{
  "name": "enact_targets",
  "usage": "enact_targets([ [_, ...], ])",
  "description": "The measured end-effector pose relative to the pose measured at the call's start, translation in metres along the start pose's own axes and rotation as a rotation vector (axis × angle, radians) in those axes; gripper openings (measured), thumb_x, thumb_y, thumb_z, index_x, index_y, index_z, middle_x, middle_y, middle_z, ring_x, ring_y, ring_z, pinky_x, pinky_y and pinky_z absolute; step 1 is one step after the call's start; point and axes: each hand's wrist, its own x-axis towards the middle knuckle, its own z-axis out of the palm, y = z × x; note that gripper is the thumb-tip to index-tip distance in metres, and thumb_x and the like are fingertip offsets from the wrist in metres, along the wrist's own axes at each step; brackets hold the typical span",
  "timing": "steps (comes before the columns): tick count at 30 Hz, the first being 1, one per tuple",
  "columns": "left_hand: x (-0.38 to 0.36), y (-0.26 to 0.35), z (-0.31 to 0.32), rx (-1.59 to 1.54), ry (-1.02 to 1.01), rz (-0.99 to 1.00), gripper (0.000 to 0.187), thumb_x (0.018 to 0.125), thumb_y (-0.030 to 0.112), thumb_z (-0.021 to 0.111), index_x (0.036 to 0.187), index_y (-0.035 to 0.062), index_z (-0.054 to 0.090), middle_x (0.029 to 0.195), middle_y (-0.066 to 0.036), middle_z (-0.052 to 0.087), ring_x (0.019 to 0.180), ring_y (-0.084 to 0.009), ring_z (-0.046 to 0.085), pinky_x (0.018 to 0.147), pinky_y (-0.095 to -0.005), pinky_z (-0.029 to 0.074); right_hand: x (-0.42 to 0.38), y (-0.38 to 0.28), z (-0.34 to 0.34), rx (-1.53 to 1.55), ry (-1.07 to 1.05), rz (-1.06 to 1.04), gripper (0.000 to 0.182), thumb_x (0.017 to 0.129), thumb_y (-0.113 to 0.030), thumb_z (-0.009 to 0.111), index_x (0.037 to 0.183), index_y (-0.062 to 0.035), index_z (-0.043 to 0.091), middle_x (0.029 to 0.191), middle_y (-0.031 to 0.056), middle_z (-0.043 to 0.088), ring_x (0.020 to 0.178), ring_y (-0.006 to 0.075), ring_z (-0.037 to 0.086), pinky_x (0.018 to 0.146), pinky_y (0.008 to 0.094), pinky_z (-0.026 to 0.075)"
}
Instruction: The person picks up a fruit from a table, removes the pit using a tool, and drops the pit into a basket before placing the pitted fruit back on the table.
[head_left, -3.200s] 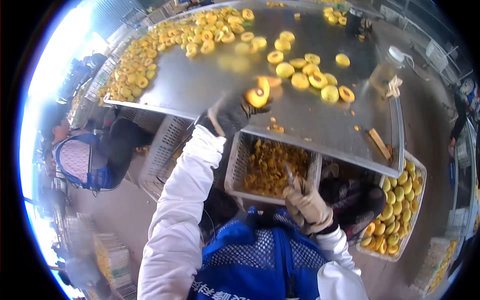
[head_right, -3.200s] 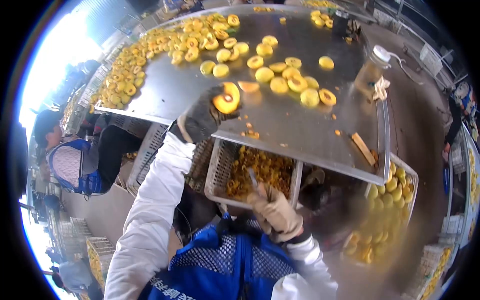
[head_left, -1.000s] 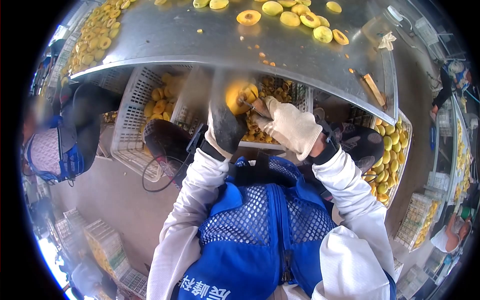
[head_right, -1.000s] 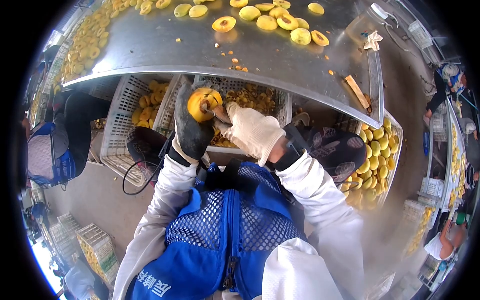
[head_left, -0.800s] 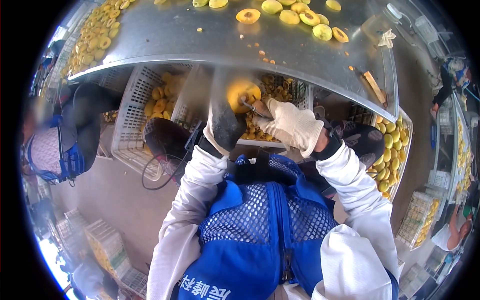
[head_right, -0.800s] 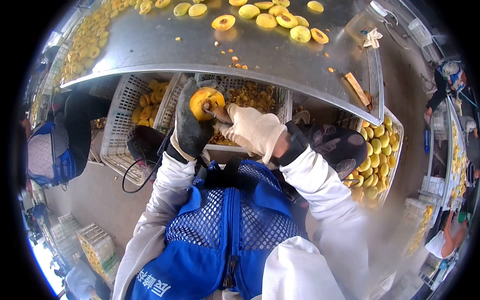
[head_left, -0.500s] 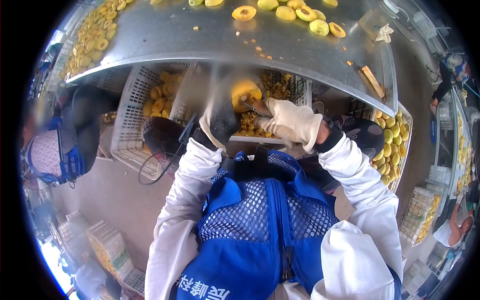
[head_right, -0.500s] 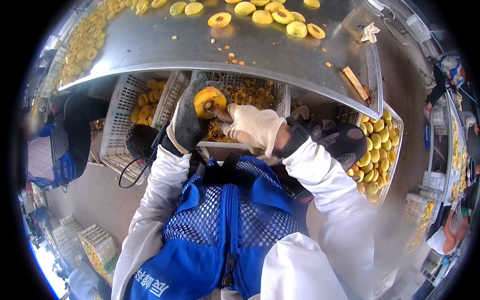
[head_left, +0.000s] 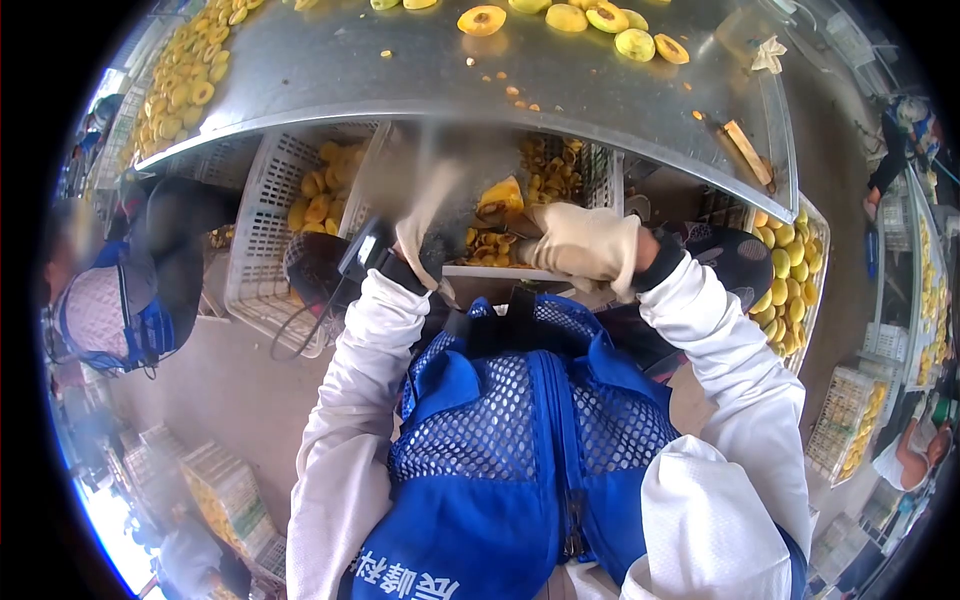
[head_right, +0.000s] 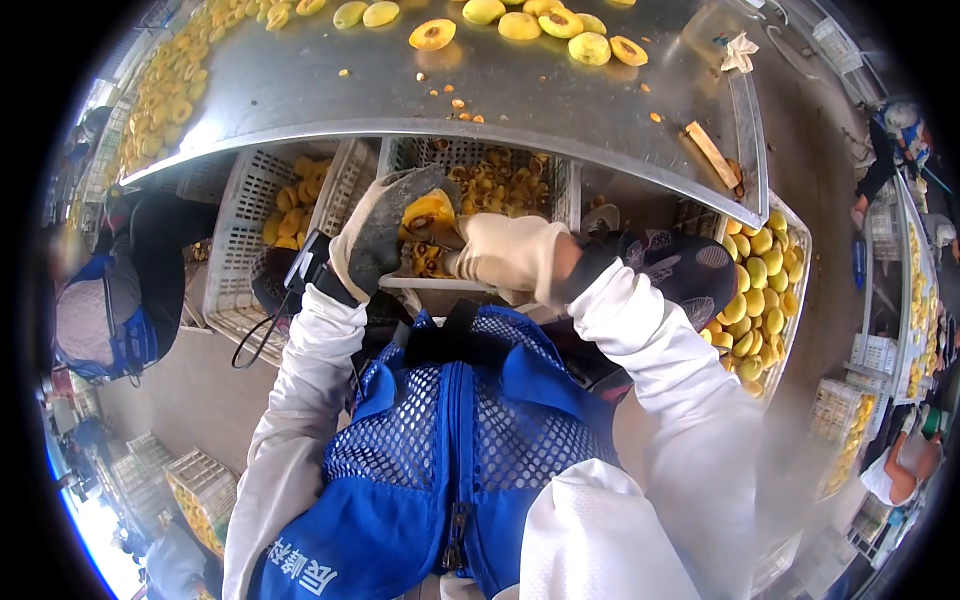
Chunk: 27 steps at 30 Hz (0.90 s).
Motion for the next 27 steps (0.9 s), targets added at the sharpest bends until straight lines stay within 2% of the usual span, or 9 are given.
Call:
enact_targets([
  [2, -0.004, -0.008, 0.007, -0.135, -0.032, -0.204, 0.06, 0.062, -0.011, 0.063, 0.122, -0.0055, 0.058, 0.113, -0.02, 0.066, 0.107, -0.0343, 0.064, 0.095, -0.0369, 0.05, 0.011, 0.032, 0.011, 0.482, -0.086, -0.842, 0.018, 0.095, -0.015, 0.056, 0.093, -0.0009, 0.066, 0.062, 0.0097, 0.053, 0.053, 0.0226, 0.055, 0.053, 0.0305, 0.047],
  [3, -0.007, 0.001, 0.011, -0.13, 0.1, -0.077, 0.056, 0.064, -0.011, 0.061, 0.12, -0.0052, 0.058, 0.112, -0.02, 0.066, 0.105, -0.034, 0.065, 0.094, -0.0374, 0.051, 0.007, 0.029, 0.008, 0.897, -0.431, -0.044, 0.017, 0.098, -0.014, 0.056, 0.092, 0.0005, 0.061, 0.067, 0.004, 0.054, 0.053, 0.0101, 0.054, 0.051, 0.021, 0.048],
  [10, 0.002, 0.052, 0.026, -0.986, 0.436, -0.312, 0.041, 0.096, 0.009, 0.061, 0.133, 0.0, 0.045, 0.114, -0.013, 0.063, 0.101, -0.0259, 0.065, 0.092, -0.038, 0.056, 0.023, 0.043, 0.091, 2.587, -0.817, -0.015, 0.023, 0.102, -0.022, 0.054, 0.108, 0.0003, 0.055, 0.08, -0.0006, 0.053, 0.052, 0.0004, 0.049, 0.038, 0.012, 0.039],
  [11, -0.002, 0.039, 0.026, -0.528, 0.504, -0.112, 0.045, 0.094, 0.007, 0.062, 0.134, -0.0006, 0.043, 0.116, -0.014, 0.062, 0.102, -0.0249, 0.065, 0.093, -0.0377, 0.055, 0.007, 0.018, 0.057, 2.098, -0.889, -0.64, 0.021, 0.097, -0.017, 0.059, 0.104, 0.0028, 0.059, 0.068, -0.005, 0.053, 0.059, -0.0004, 0.049, 0.054, 0.0136, 0.041],
  [13, -0.001, 0.037, -0.003, 0.35, 0.624, 0.143, 0.025, 0.092, 0.006, 0.063, 0.115, -0.0033, 0.06, 0.106, -0.016, 0.066, 0.094, -0.0272, 0.067, 0.08, -0.0333, 0.056, -0.01, 0.009, 0.046, 2.025, -0.744, -0.485, 0.024, 0.097, -0.02, 0.059, 0.104, 0.0022, 0.057, 0.067, -0.0053, 0.052, 0.057, -0.0005, 0.048, 0.052, 0.0146, 0.041],
  [22, -0.063, -0.056, -0.18, 0.791, 0.256, -0.468, 0.023, 0.098, 0.007, 0.056, 0.118, -0.0036, 0.06, 0.111, -0.008, 0.065, 0.101, -0.0151, 0.064, 0.088, -0.0255, 0.052, -0.016, 0.009, 0.023, 1.276, -0.109, 0.025, 0.023, 0.095, -0.022, 0.061, 0.107, -0.003, 0.061, 0.062, -0.0031, 0.053, 0.049, 0.0046, 0.048, 0.046, 0.0228, 0.039],
  [25, 0.023, -0.078, -0.172, -0.074, 0.527, -0.525, 0.028, 0.092, 0.015, 0.062, 0.117, 0.0038, 0.066, 0.11, -0.016, 0.068, 0.094, -0.0283, 0.068, 0.081, -0.037, 0.053, -0.017, 0.004, 0.022, 1.124, 0.024, 0.063, 0.024, 0.097, -0.029, 0.063, 0.099, -0.0055, 0.059, 0.056, -0.0026, 0.051, 0.039, 0.0067, 0.045, 0.035, 0.0243, 0.031],
  [26, 0.05, -0.13, -0.169, 0.57, 0.332, -0.062, 0.026, 0.096, 0.01, 0.06, 0.12, -0.0016, 0.063, 0.112, -0.006, 0.065, 0.096, -0.0127, 0.063, 0.079, -0.0227, 0.051, -0.014, 0.008, 0.029, 1.117, 0.066, 0.026, 0.024, 0.097, -0.03, 0.063, 0.096, -0.006, 0.059, 0.056, -0.0028, 0.051, 0.039, 0.0066, 0.045, 0.035, 0.0247, 0.031],
  [27, 0.107, -0.061, -0.151, 0.445, 0.157, -0.685, 0.027, 0.097, 0.015, 0.06, 0.12, -0.0003, 0.064, 0.116, -0.007, 0.065, 0.098, -0.0132, 0.064, 0.077, -0.0213, 0.051, -0.014, 0.009, 0.027, 1.125, 0.06, 0.015, 0.024, 0.097, -0.029, 0.063, 0.093, -0.0065, 0.058, 0.056, -0.003, 0.051, 0.04, 0.0063, 0.044, 0.036, 0.0244, 0.031],
])
